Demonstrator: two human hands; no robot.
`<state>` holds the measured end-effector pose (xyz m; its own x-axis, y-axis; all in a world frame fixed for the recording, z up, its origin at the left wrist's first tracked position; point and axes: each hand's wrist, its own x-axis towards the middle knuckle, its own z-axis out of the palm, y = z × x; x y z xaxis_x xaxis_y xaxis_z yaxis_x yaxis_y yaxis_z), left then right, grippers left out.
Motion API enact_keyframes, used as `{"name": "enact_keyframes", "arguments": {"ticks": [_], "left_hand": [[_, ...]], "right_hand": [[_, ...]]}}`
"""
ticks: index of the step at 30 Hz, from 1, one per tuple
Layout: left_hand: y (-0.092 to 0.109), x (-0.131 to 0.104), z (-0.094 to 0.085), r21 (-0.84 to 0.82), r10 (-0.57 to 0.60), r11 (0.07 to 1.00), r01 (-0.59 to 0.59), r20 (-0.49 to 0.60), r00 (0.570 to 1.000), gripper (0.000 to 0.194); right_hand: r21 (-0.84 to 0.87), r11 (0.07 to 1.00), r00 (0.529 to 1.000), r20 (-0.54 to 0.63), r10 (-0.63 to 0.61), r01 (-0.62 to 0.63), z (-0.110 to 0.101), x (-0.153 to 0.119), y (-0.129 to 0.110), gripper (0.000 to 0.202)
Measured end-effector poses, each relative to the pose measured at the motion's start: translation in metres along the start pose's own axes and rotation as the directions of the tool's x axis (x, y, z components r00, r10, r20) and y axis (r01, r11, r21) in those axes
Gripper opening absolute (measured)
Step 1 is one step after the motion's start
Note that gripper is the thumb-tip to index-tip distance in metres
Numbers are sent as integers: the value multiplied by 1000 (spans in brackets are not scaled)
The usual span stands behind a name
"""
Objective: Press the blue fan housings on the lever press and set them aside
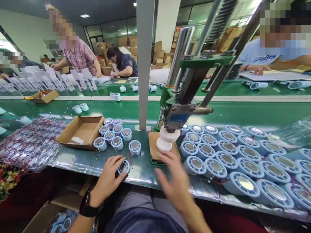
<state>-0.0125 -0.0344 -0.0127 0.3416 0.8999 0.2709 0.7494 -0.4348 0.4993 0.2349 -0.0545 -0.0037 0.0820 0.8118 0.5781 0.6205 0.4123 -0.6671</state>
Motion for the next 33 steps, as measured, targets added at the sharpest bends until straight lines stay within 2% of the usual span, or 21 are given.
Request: {"name": "enact_keyframes", "arguments": {"ticks": [3,6,8,10,13,16,18,22,28,31,33], "left_hand": [[-3,-8,3,0,44,999,-44,22,999,49],[-9,-15,2,-18,-60,998,58,-100,993,44],[-7,-16,-1,-59,-174,985,165,-207,963,50],[3,-13,-4,-93,-202,978,185,-236,951,61],[28,2,-6,-62,-42,998,32,-171,984,67],[52,21,-2,9,95,995,-95,-89,991,69],[61,28,2,28,101,995,-100,-45,994,79],[66,29,6,-1,11,1000,-11,-38,999,92],[63,22,22,-216,-182,964,155,-114,977,79],[64,16,40,-255,-203,955,153,-183,962,64],[64,13,49,-257,-184,958,129,-205,961,53]], "right_hand": [[-72,997,986,164,3,9,56,22,-20,52],[-89,995,977,205,57,-40,82,32,-18,34],[-4,1000,978,208,7,-7,79,24,-11,27],[94,995,979,197,-46,28,68,10,-5,32],[182,983,988,149,-47,20,54,-12,-2,50],[186,982,997,82,4,-19,55,-24,-2,59],[163,985,998,38,44,-50,61,-28,0,62],[153,985,996,33,79,-84,66,-29,4,69],[183,976,991,83,106,-120,62,-27,1,80],[121,989,990,124,73,-88,63,-28,2,67],[52,998,975,219,28,-41,54,-26,2,63]]}}
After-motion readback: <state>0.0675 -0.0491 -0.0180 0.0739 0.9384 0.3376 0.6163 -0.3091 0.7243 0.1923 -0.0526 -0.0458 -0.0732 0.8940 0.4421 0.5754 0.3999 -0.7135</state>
